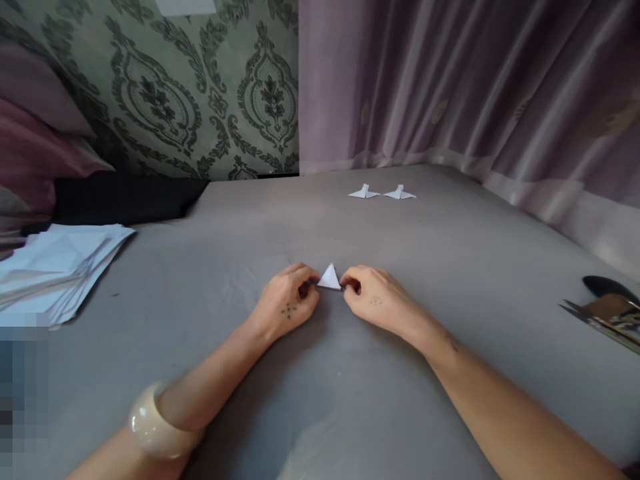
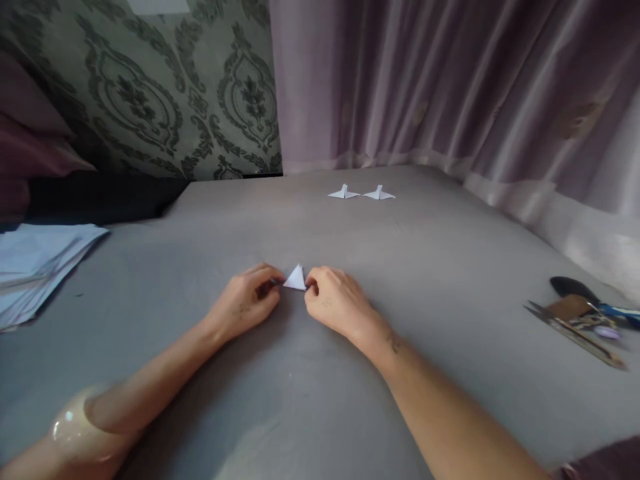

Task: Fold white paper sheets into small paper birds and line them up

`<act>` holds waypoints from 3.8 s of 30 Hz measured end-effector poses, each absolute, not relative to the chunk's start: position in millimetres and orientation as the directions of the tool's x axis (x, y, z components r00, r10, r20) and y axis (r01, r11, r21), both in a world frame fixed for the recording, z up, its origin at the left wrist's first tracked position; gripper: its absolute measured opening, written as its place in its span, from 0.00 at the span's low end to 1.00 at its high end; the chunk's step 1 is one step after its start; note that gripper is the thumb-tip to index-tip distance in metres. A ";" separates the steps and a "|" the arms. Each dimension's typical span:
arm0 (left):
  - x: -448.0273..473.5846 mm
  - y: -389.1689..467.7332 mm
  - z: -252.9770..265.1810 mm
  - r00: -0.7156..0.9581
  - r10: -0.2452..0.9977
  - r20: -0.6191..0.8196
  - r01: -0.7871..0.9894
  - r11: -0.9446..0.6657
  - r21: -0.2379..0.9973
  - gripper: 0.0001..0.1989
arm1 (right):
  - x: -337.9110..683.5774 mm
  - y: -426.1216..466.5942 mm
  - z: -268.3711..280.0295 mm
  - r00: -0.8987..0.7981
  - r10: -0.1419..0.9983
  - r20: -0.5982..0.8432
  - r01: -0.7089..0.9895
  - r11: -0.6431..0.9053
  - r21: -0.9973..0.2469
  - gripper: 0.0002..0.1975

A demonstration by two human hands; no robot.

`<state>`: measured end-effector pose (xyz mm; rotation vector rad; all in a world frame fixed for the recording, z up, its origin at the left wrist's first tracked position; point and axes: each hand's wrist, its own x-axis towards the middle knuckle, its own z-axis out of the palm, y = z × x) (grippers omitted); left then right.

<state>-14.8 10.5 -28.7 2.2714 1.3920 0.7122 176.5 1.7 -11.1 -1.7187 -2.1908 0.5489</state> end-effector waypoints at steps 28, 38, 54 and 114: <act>-15.6 17.2 -31.1 0.499 0.846 0.186 0.580 -0.486 0.654 0.08 | 187.4 -15.8 8.3 -0.539 0.838 -0.089 0.791 0.467 -0.396 0.22; -9.2 19.1 -35.2 0.376 0.870 0.319 0.606 -0.491 0.626 0.09 | 178.0 11.5 -18.8 -0.279 0.947 0.160 0.723 0.317 -0.614 0.08; -5.7 24.8 -37.4 0.436 0.867 0.243 0.599 -0.480 0.641 0.07 | 177.7 4.3 -36.0 -0.316 0.918 0.240 0.827 0.391 -0.405 0.10; 3.7 22.3 -34.9 0.325 0.903 0.282 0.541 -0.422 0.727 0.07 | 182.0 17.0 -34.0 -0.104 0.979 0.173 0.422 0.201 -0.884 0.06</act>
